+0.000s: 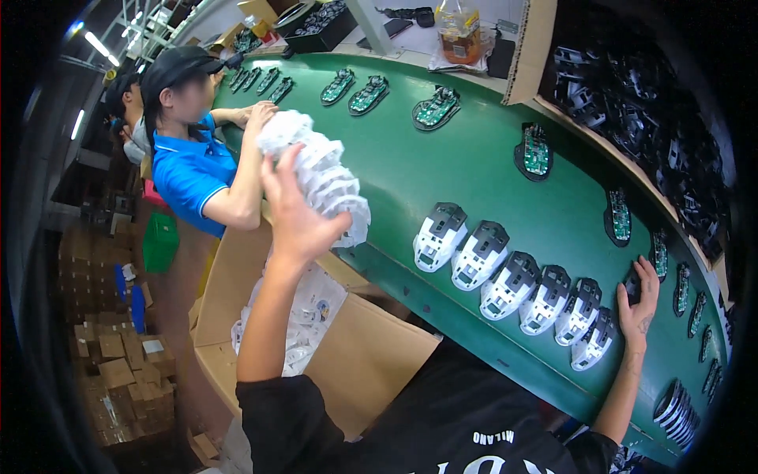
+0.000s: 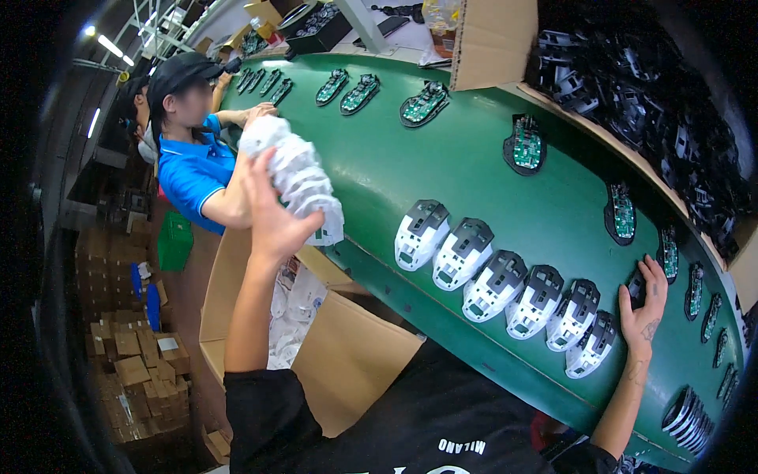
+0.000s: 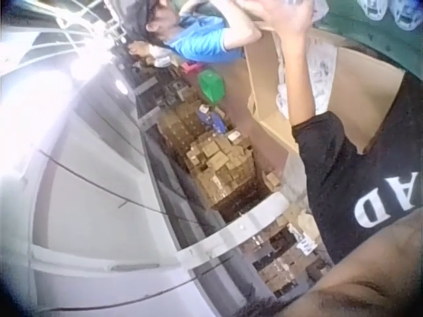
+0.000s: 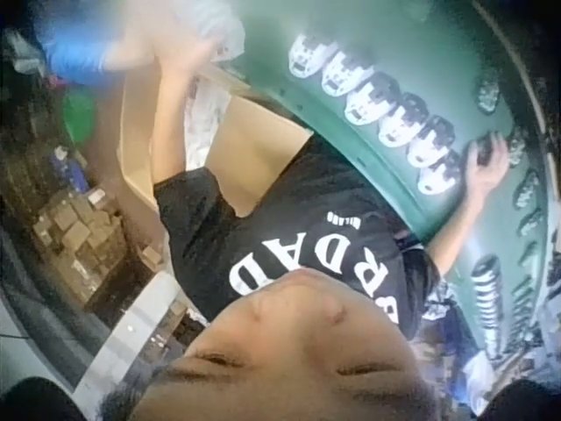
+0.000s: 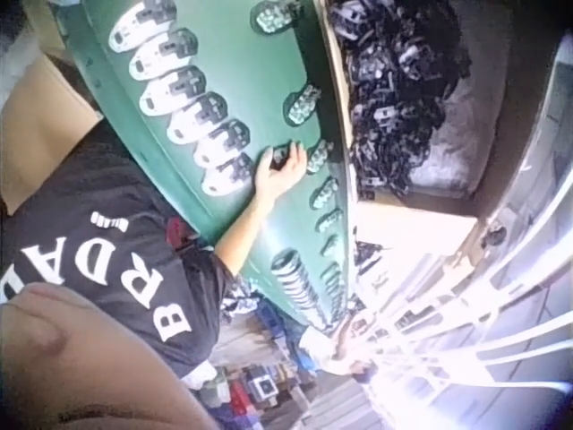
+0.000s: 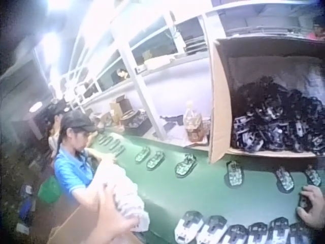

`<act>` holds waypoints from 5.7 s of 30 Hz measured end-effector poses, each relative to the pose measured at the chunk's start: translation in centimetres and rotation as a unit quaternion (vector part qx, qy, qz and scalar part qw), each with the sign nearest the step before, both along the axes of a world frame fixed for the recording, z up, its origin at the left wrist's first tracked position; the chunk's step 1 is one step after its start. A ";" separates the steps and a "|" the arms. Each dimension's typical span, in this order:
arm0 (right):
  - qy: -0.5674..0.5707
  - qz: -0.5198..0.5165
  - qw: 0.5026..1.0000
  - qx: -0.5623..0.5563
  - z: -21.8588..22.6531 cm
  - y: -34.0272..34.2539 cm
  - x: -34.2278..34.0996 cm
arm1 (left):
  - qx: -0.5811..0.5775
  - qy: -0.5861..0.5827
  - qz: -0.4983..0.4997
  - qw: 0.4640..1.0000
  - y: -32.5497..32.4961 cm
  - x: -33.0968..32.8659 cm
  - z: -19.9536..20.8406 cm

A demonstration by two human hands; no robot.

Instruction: The person pushes a cardboard box along the assembly line, takes small plastic components, and attaches them into mouse shells by hand before lining up the assembled shells on the conveyor belt.

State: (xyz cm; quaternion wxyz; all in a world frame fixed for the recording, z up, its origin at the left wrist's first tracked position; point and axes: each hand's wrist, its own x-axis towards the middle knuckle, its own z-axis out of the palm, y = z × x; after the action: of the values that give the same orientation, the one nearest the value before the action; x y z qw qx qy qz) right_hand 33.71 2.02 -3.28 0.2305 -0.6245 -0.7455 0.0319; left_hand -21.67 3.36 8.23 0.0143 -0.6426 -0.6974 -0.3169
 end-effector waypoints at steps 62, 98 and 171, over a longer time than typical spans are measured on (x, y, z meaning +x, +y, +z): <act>0.444 0.055 0.890 0.091 7.5 -7.2 -14.4 | -0.275 -0.688 -0.277 0.612 -8.1 21.6 -3.4; 0.463 0.122 0.876 -0.057 7.1 -6.2 -16.8 | -0.047 -0.465 -0.383 0.797 -6.2 22.2 -6.4; 0.519 0.072 0.832 -0.182 7.0 -5.2 -17.1 | -0.045 0.131 -0.190 0.972 0.7 6.8 -6.9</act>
State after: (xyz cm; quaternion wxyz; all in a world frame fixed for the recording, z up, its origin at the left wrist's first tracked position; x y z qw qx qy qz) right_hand 16.59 -3.22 3.70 0.4629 -0.4913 -0.5399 0.5028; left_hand -14.88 4.09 1.35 0.0165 -0.7993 -0.5681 -0.1954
